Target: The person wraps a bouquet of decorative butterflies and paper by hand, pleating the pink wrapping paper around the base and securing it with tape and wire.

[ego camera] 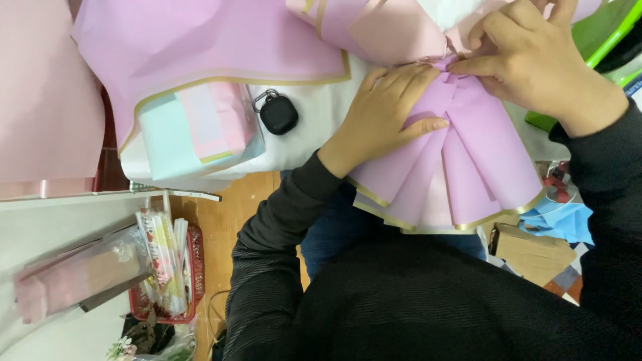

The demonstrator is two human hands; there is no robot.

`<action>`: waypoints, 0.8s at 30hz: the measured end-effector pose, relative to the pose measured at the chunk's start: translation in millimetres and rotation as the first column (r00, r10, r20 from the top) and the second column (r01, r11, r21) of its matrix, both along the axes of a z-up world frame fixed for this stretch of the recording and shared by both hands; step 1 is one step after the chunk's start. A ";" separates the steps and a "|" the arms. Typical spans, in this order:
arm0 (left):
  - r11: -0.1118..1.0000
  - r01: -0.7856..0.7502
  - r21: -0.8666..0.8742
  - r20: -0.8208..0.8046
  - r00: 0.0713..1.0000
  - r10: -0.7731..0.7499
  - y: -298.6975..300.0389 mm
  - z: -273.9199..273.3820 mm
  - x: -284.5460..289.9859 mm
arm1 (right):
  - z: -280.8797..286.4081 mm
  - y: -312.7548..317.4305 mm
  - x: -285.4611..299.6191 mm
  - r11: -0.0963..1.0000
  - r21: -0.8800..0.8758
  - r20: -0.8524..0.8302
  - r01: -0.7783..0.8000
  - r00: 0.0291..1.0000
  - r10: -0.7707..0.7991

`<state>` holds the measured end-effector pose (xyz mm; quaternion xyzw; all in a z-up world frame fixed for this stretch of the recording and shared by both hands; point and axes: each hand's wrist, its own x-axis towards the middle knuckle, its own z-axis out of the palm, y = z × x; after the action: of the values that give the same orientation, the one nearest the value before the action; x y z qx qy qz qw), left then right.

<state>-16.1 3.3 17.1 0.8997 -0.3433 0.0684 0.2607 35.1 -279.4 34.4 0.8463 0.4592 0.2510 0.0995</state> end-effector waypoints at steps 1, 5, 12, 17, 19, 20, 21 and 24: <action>1.000 -0.019 0.014 0.064 0.998 0.018 0.0 1.0 -1.1 | 4.7 3.7 -2.0 1.000 0.010 0.036 0.007 0.999 -0.008; 0.995 -0.022 0.102 0.127 0.992 0.009 4.4 4.9 -5.4 | 9.0 10.6 -9.4 0.996 0.077 -0.017 0.038 0.999 -0.037; 0.975 -0.120 0.188 0.269 0.961 0.067 18.3 2.8 -12.9 | 10.7 17.5 -18.6 0.991 0.069 0.003 0.118 0.993 -0.119; 0.990 -0.074 0.119 0.205 0.978 0.048 19.6 4.1 -10.3 | 17.2 22.4 -19.6 0.987 0.047 -0.015 0.154 0.988 -0.154; 0.999 -0.032 0.041 0.201 0.979 0.023 16.8 4.5 -2.7 | 14.6 21.7 -20.9 0.986 0.041 -0.006 0.161 0.987 -0.161; 0.999 0.010 -0.037 0.203 0.979 -0.002 15.7 4.4 0.7 | 13.1 21.7 -21.7 0.985 0.035 0.008 0.167 0.986 -0.167; 0.999 0.006 -0.037 0.197 0.980 0.001 12.8 10.3 5.9 | 13.9 21.2 -21.0 0.986 0.034 0.001 0.164 0.986 -0.164; 0.970 0.143 -0.199 0.034 0.990 -0.139 2.7 18.0 16.0 | 12.7 19.0 -22.7 0.983 -0.021 0.000 0.181 0.984 -0.181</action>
<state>-0.1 6.0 35.1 0.8416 -0.4001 0.0930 0.3508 12.4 -260.4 47.1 0.8837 0.3833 0.2352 0.1302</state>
